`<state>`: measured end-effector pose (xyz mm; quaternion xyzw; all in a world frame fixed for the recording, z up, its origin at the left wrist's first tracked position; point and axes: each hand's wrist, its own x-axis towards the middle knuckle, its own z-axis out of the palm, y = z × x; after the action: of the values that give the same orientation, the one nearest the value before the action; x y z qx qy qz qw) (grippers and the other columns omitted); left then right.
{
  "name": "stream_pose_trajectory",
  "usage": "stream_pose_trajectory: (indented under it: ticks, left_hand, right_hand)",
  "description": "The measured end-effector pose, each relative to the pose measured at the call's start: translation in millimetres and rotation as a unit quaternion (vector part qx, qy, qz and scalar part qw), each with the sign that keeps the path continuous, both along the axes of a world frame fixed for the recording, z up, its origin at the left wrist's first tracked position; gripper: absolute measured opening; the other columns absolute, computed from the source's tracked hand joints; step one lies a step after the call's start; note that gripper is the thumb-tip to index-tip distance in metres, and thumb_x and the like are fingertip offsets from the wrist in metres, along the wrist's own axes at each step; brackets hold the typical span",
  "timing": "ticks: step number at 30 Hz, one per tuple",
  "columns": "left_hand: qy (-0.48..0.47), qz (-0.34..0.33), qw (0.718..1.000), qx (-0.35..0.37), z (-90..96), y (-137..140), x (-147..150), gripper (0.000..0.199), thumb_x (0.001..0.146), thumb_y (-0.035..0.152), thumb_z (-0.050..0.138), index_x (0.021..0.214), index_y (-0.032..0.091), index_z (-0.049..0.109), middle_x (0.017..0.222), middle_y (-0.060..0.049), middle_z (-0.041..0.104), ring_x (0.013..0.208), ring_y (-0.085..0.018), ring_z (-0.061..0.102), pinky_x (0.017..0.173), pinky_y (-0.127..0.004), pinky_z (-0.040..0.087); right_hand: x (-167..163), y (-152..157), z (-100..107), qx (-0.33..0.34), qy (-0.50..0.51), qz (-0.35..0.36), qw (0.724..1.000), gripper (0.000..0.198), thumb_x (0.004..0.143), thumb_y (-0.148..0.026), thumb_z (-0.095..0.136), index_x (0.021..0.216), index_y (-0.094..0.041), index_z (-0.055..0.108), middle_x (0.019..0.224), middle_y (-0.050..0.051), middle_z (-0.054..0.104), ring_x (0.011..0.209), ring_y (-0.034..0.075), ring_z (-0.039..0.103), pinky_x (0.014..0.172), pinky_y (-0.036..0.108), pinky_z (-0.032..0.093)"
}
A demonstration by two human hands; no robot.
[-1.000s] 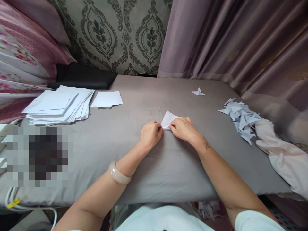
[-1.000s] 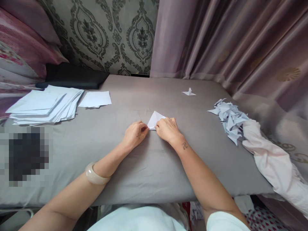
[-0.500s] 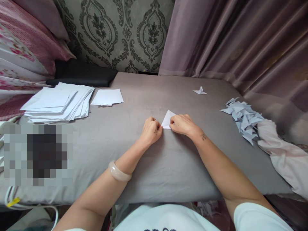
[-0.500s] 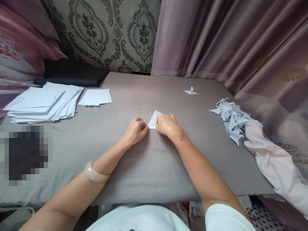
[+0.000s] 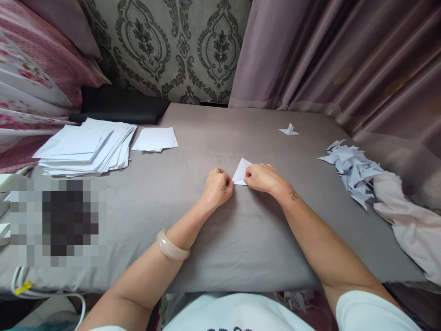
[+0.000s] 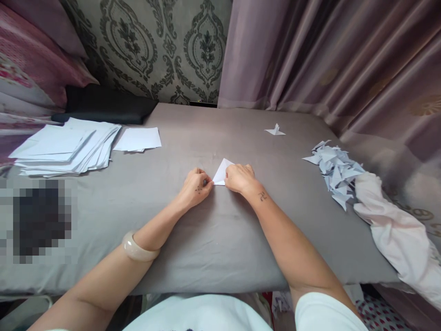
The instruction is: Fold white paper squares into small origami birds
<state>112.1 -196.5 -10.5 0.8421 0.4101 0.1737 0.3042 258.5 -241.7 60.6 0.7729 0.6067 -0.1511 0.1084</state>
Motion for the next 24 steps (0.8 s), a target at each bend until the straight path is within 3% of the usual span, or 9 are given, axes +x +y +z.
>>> stream_pose_trajectory:
  ticks: [12, 24]
  left_hand:
    - [0.021, 0.011, 1.000, 0.016, -2.6, 0.8, -1.3, 0.012, 0.083, 0.026, 0.059, 0.085, 0.015, 0.063, 0.098, -0.011, 0.054, 0.098, -0.024, 0.051, 0.089, -0.039, 0.044]
    - [0.034, 0.072, 0.992, -0.093, 6.6, 7.6, 3.4, 0.009, 0.074, 0.014, 0.060, 0.080, 0.017, 0.066, 0.101, -0.009, 0.052, 0.107, -0.025, 0.047, 0.095, -0.035, 0.040]
  right_hand:
    - [2.4, 4.1, 0.9, -0.008, 0.013, -0.017, 1.000, 0.022, 0.082, -0.021, 0.051, 0.089, -0.019, 0.072, 0.099, 0.010, 0.073, 0.093, 0.022, 0.064, 0.077, 0.032, 0.039]
    - [1.7, 7.0, 3.0, -0.030, 0.010, -0.019, 0.999, 0.022, 0.081, -0.022, 0.053, 0.093, -0.019, 0.071, 0.102, 0.010, 0.072, 0.096, 0.022, 0.064, 0.082, 0.031, 0.040]
